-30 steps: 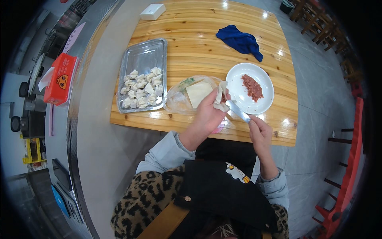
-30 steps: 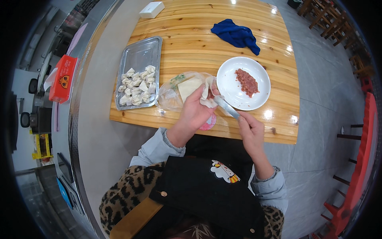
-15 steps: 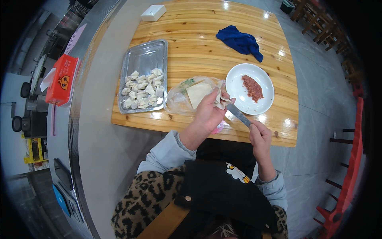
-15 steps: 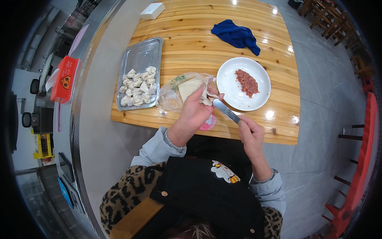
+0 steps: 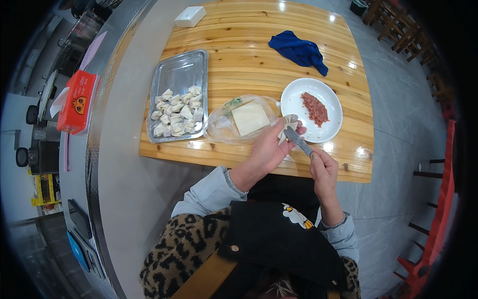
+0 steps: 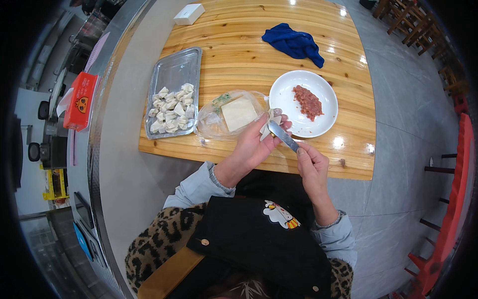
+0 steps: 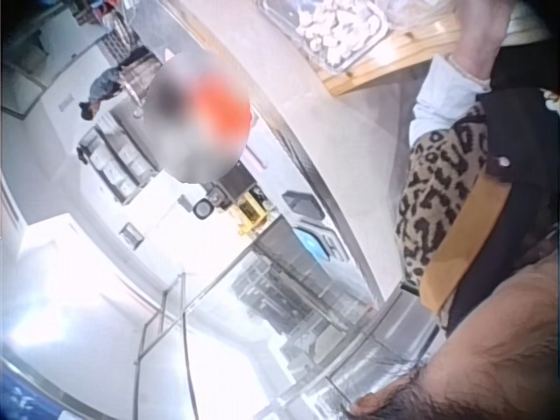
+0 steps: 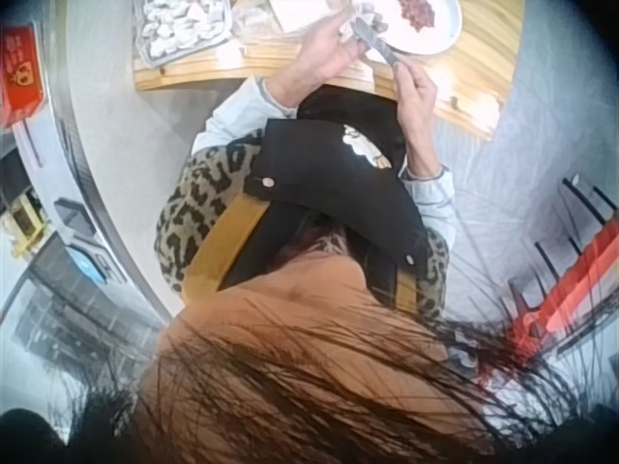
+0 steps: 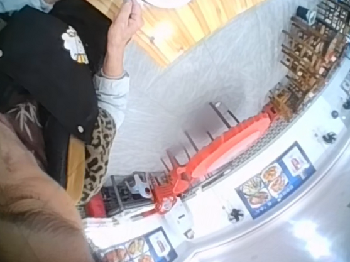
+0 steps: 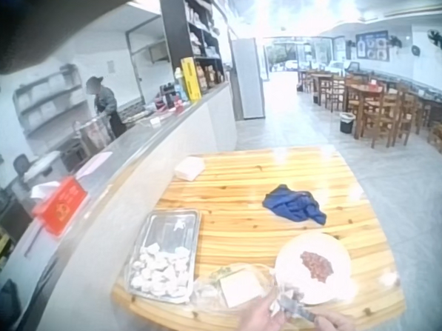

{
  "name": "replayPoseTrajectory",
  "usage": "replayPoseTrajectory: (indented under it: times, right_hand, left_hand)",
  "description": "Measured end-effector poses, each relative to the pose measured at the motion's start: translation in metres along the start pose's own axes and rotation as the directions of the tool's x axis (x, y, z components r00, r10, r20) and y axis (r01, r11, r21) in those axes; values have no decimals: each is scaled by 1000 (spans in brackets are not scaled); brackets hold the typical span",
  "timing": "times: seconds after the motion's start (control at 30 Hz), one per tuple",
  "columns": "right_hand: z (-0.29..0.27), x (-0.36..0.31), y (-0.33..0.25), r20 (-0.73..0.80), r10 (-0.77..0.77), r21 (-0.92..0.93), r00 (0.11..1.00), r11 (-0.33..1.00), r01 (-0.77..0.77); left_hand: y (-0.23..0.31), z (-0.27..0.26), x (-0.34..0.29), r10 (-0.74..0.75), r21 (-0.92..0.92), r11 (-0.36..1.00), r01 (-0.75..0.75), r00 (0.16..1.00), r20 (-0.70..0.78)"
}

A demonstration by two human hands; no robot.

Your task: The person repeatedly scoops minced meat onto square dumpling wrappers, folds them, and places the finished dumplings onto a metal tray. The process is continuous and repetitive throughout the clip.

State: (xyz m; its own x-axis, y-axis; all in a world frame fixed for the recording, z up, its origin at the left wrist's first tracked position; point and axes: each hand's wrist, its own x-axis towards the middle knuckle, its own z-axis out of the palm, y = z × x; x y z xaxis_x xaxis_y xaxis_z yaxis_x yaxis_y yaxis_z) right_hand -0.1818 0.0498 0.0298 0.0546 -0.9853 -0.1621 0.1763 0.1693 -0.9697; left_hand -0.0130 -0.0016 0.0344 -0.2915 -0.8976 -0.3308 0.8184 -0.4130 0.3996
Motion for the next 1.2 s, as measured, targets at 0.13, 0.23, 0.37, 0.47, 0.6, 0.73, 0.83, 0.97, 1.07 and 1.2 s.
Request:
replayPoseTrajectory:
  times: [0.13,0.23,0.37,0.47,0.6,0.73,0.83,0.97,1.07,1.2]
  right_hand:
    - [-1,-2,1,-31,-59,-34,998,998,58]
    - [-1,-5,-1,-7,-172,-186,985,968,167]
    - [-1,-9,-3,36,-137,-270,990,952,142]
    - [4,-7,0,70,88,-13,994,996,-88]
    - [10,-4,7,35,92,127,995,987,-96]
    - [10,-2,6,31,129,266,991,955,-133]
    - [10,-4,3,25,124,299,992,946,-126]
    - [8,-7,-5,-28,65,102,998,993,-62]
    - [2,-9,-10,-53,42,-117,998,992,-48]
    - [0,-6,-6,-12,-8,-24,1000,1000,8]
  left_hand:
    - [0,6,-6,-6,188,982,-15,994,108]
    - [3,7,-4,96,344,932,-114,993,68]
    - [12,3,5,241,100,964,-247,968,71]
    - [7,1,6,180,46,982,-181,983,21]
    - [-3,-3,8,237,51,969,-241,969,73]
    - [-10,-9,7,379,339,830,-443,894,240]
    - [-18,-10,5,489,542,586,-603,796,356]
    - [-15,-11,2,453,763,353,-542,812,368]
    - [-3,-12,2,479,624,566,-539,831,284]
    - [8,-13,0,531,612,540,-577,798,284]
